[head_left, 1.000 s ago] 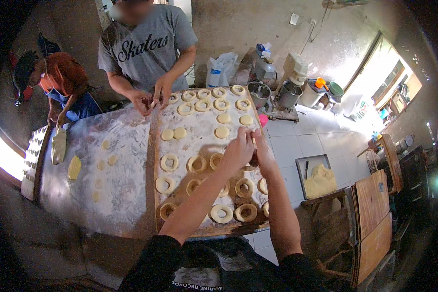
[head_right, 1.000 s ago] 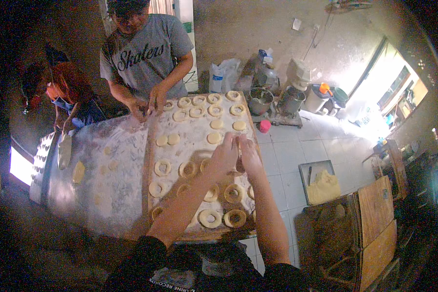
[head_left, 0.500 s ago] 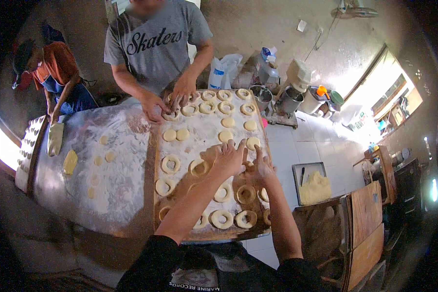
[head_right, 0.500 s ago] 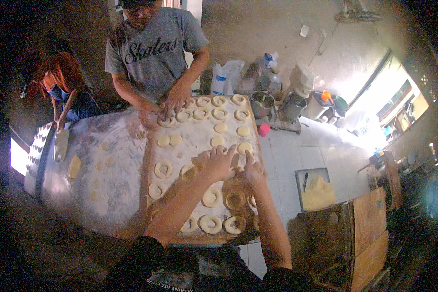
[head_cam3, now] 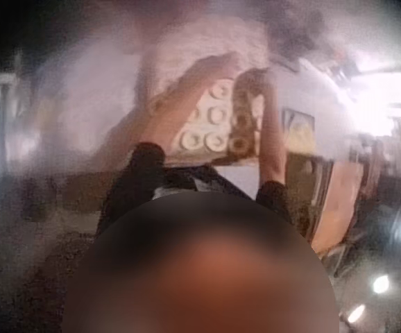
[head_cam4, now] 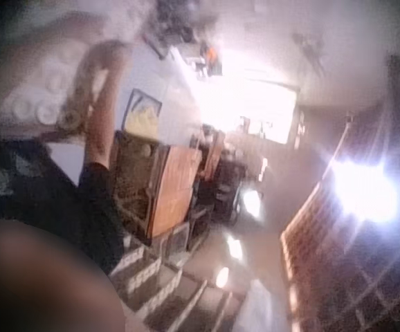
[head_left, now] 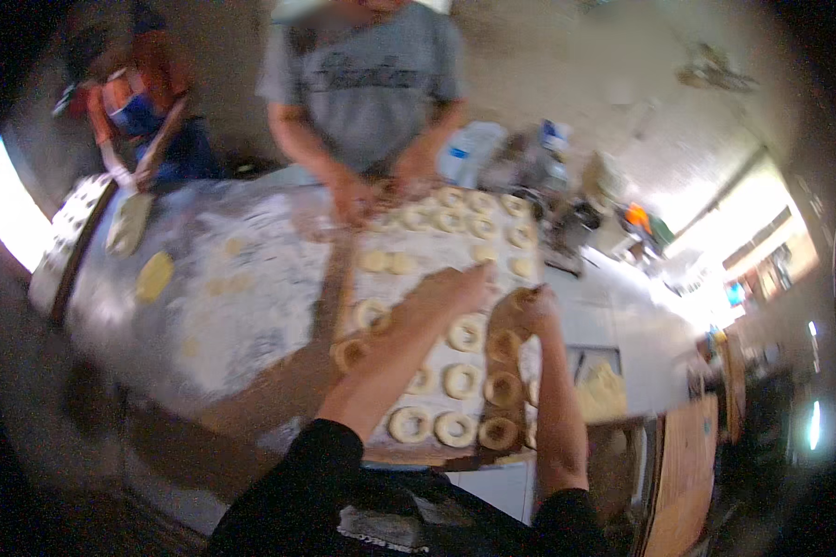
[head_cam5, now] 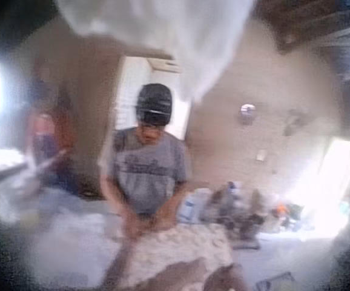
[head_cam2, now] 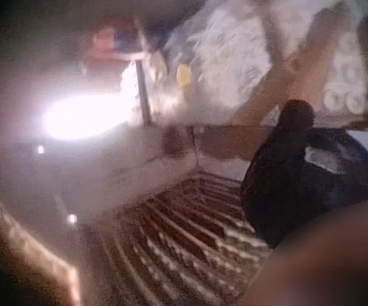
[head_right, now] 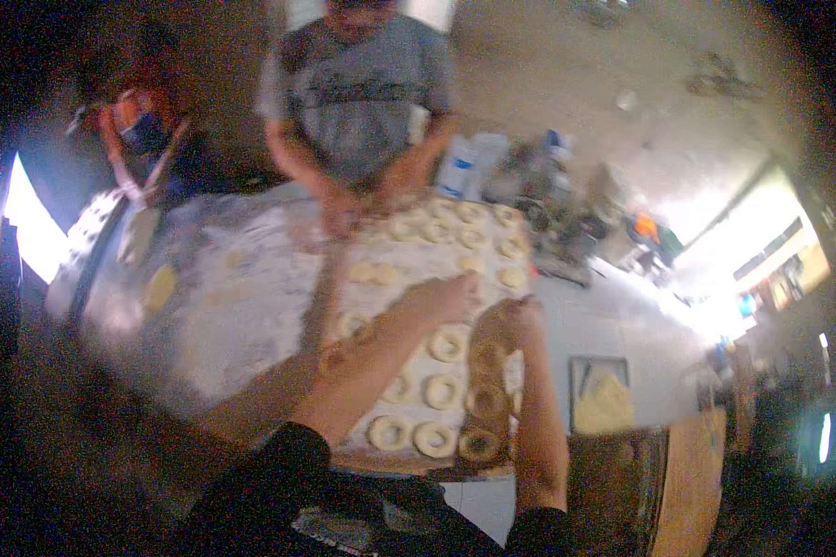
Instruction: The person shapes small dough pieces into rings by hand and places them on a wooden tray. They repeatedly pick up dough, form it into a ring, and arrange it in rows. Finished trays are moved to a multi-tiered wooden rack.
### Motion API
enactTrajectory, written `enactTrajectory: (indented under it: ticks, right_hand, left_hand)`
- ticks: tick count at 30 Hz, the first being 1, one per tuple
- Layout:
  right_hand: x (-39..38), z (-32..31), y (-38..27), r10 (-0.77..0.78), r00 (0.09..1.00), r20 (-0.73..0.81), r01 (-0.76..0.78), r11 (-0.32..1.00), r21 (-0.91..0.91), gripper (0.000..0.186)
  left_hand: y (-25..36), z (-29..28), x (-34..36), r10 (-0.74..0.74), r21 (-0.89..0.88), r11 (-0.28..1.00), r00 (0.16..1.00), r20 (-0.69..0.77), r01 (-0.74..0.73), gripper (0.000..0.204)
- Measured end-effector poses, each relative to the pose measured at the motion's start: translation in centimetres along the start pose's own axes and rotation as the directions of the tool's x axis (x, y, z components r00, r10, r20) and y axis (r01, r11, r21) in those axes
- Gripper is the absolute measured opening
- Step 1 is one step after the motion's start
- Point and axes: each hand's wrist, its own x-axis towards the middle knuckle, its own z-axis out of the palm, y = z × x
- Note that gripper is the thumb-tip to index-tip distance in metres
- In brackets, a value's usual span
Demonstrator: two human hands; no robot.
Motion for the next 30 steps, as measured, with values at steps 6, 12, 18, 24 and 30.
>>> enactTrajectory:
  ticks: [6,12,18,24,30]
  right_hand:
    - [-3.7,-1.3,-18.7,-0.321,0.946,0.038,0.275,0.862,0.425,0.033]
    - [-11.1,10.5,-43.6,-0.864,0.437,0.250,0.492,0.462,0.738,0.030]
    - [-13.8,19.7,-55.2,-0.785,0.550,0.284,0.707,0.619,0.342,0.030]
    - [-13.9,15.9,-52.6,-0.760,0.423,0.494,0.270,0.626,0.732,0.027]
    - [-16.6,10.1,-54.0,-0.699,0.521,0.491,0.031,0.590,0.807,0.037]
  left_hand:
    - [-11.6,-4.7,-15.1,-0.103,-0.335,0.935,0.812,-0.574,-0.118,0.043]
    - [-26.7,-7.7,-37.2,-0.573,-0.285,0.819,0.686,-0.447,0.499,0.026]
    - [-29.7,-7.5,-42.1,-0.384,-0.225,0.888,0.379,-0.842,0.400,0.024]
    - [-30.4,-10.5,-41.2,-0.430,-0.328,0.900,0.458,-0.778,0.287,0.027]
    - [-28.7,-13.2,-40.8,-0.561,-0.637,0.769,0.531,-0.635,0.050,0.021]
